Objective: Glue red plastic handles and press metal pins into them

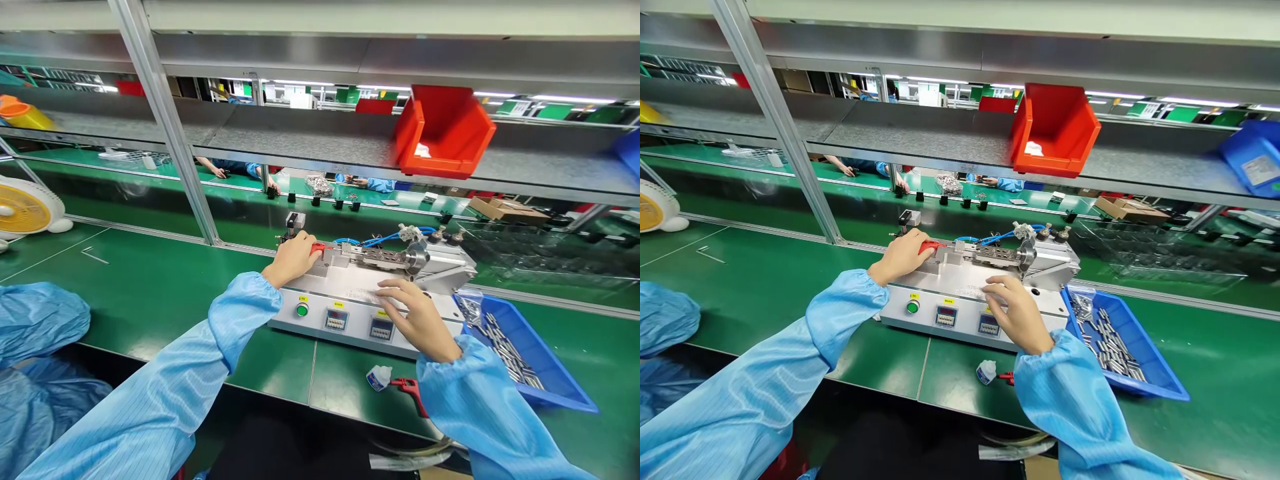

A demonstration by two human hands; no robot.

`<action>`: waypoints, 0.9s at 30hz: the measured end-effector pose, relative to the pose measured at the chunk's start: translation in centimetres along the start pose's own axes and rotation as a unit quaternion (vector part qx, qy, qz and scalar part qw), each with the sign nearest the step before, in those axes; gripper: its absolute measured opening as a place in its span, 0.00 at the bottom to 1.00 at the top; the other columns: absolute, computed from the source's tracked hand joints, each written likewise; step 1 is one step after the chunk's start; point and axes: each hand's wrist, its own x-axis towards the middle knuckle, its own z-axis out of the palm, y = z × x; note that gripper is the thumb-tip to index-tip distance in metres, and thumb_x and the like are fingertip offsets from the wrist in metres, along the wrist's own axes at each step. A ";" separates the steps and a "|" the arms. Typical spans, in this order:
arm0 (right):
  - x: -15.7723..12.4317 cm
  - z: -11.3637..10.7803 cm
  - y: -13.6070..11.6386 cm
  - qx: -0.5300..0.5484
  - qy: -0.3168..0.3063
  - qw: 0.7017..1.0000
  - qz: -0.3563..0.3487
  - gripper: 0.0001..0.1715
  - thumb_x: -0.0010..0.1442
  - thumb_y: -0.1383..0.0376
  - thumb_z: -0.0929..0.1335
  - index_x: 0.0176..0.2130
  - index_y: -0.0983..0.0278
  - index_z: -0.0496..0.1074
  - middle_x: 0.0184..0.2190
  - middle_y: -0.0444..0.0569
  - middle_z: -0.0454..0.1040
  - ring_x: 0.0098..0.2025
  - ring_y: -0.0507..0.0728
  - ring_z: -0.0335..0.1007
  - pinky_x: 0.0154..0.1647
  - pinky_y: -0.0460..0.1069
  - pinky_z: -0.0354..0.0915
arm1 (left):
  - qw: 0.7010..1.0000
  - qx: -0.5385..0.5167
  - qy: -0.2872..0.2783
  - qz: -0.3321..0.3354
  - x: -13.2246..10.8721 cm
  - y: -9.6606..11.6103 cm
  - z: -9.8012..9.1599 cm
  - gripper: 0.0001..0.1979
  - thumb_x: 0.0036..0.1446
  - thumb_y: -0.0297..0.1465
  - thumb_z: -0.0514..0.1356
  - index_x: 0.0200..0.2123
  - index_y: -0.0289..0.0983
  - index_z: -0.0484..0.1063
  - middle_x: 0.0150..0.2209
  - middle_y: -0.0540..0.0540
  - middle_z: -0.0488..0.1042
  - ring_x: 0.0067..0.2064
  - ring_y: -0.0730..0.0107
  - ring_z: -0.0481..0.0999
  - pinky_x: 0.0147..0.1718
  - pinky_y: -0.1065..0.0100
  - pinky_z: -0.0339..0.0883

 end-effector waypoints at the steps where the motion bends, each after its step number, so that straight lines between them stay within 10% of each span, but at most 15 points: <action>1: 0.0 0.1 0.0 0.003 -0.003 1.000 0.001 0.14 0.72 0.62 0.64 0.45 0.58 0.80 0.48 0.56 0.81 0.52 0.65 0.79 0.54 0.61 0.77 | 1.000 0.012 -0.006 0.000 0.1 0.1 -0.2 0.14 0.74 0.35 0.54 0.55 0.37 0.75 0.56 0.38 0.74 0.51 0.51 0.82 0.48 0.58 0.74; 22: -1.9 -0.9 -2.0 0.024 0.020 0.999 0.022 0.11 0.72 0.63 0.66 0.44 0.59 0.79 0.47 0.55 0.81 0.50 0.64 0.80 0.55 0.60 0.77 | 0.996 -0.051 0.068 0.015 -0.4 -1.4 0.4 0.10 0.71 0.32 0.58 0.40 0.39 0.80 0.49 0.43 0.79 0.50 0.56 0.81 0.46 0.61 0.73; 27: -5.1 -2.3 -2.9 0.009 0.029 0.997 0.067 0.11 0.73 0.62 0.65 0.45 0.59 0.78 0.46 0.54 0.81 0.50 0.63 0.80 0.55 0.59 0.76 | 0.977 -0.108 0.109 0.149 -6.0 -3.5 1.1 0.10 0.70 0.34 0.58 0.45 0.39 0.79 0.49 0.44 0.80 0.45 0.61 0.80 0.44 0.64 0.72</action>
